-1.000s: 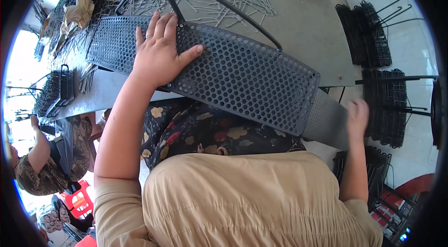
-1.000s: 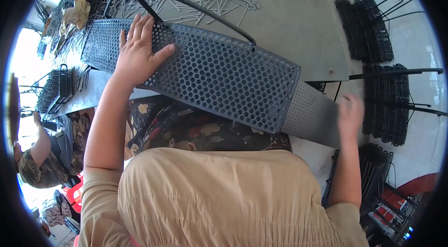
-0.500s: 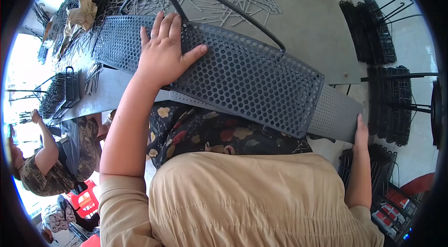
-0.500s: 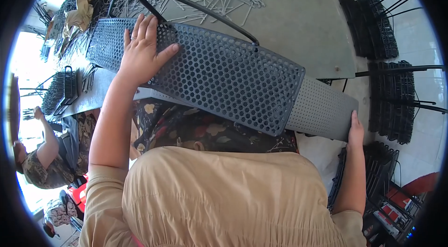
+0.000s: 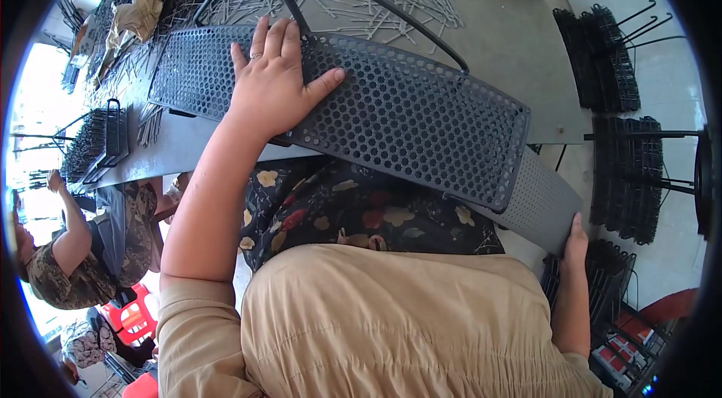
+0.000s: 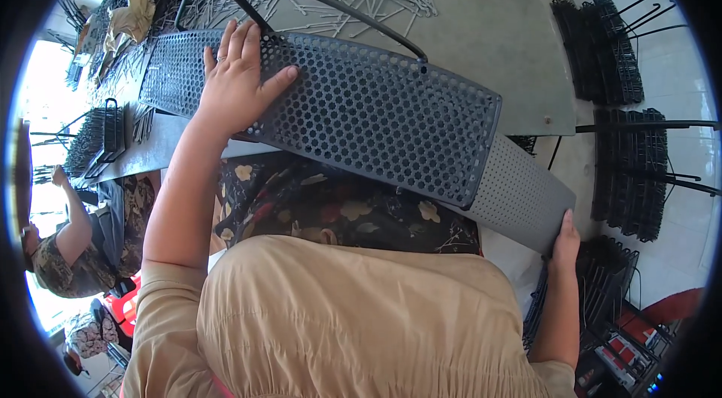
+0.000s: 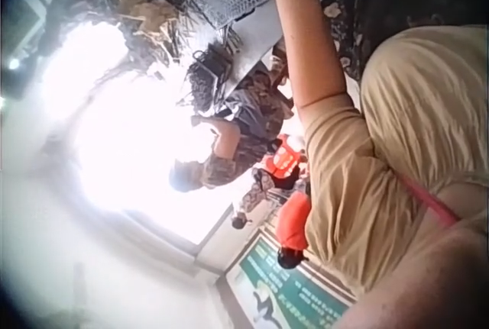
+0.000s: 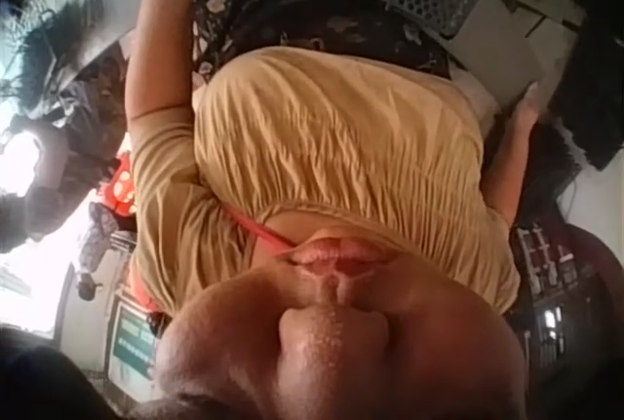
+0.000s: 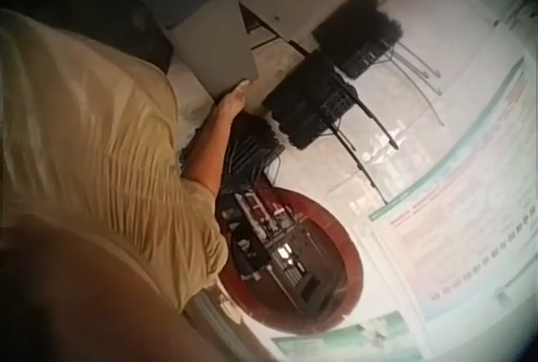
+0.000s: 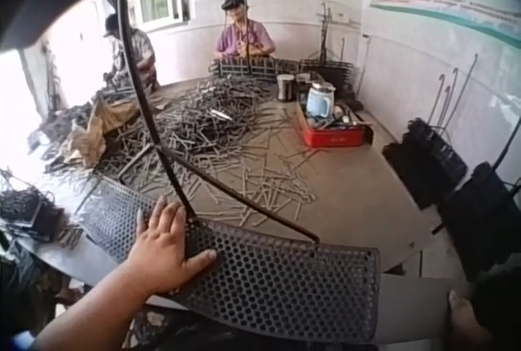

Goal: Inserting thin metal wires into the holes of a perforated metal frame.

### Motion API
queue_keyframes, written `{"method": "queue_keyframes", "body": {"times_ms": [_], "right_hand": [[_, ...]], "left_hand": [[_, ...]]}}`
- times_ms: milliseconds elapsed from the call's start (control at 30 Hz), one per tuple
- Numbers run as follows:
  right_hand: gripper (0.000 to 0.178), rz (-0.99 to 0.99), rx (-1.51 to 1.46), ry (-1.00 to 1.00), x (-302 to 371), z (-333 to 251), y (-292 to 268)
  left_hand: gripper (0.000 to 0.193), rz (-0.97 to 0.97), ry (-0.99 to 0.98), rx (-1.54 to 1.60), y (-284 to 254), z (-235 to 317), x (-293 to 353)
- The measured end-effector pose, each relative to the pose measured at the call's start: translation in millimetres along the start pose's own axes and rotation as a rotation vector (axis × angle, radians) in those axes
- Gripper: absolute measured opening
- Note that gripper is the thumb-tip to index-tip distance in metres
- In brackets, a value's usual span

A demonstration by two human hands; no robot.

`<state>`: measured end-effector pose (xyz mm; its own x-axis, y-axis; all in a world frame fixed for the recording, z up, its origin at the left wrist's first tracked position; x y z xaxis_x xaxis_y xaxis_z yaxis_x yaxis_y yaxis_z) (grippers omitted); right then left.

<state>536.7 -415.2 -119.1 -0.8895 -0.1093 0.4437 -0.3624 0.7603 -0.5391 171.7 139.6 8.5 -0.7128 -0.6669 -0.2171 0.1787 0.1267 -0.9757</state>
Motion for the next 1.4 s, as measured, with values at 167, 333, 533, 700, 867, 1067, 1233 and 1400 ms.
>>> {"method": "queue_keyframes", "body": {"times_ms": [167,333,533,700,867,1067,1233,1400], "right_hand": [[0.065,0.046,0.055,-0.103,-19,-29,-17],[0.063,0.023,0.116,-0.152,-24,-53,-15],[0.064,-0.015,0.024,-0.065,-15,-13,-9],[0.065,0.002,-0.042,-0.008,-6,-3,-6],[0.059,-0.076,-0.062,-0.051,31,-54,33],[0.055,-0.265,-0.179,-0.104,61,-74,134],[0.053,-0.298,-0.26,-0.117,80,-99,186],[0.053,-0.474,-0.331,-0.213,77,-99,192]], "left_hand": [[0.098,-0.007,-0.009,0.0,0,0,0],[0.099,-0.007,0.041,-0.018,-1,-1,1],[0.099,-0.013,0.04,-0.015,-2,-1,1],[0.1,-0.013,0.038,-0.013,-2,1,-1],[0.1,-0.011,0.026,-0.014,-3,-1,-2],[0.098,-0.011,0.026,0.043,-3,0,-1],[0.097,-0.017,-0.022,0.077,-3,-1,5],[0.097,0.025,-0.013,0.149,-7,-4,10]]}}
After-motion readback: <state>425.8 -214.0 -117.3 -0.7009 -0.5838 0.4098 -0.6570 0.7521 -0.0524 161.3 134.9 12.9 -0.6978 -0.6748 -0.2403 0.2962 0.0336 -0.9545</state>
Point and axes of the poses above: each hand's wrist, its own x-axis away from the middle knuckle, its own y-axis out of the palm, z = x × y, the point moved 6 cm from there along -x, towards the middle knuckle, and after that the axes turned 4 degrees about x, right-handed, at the moved point
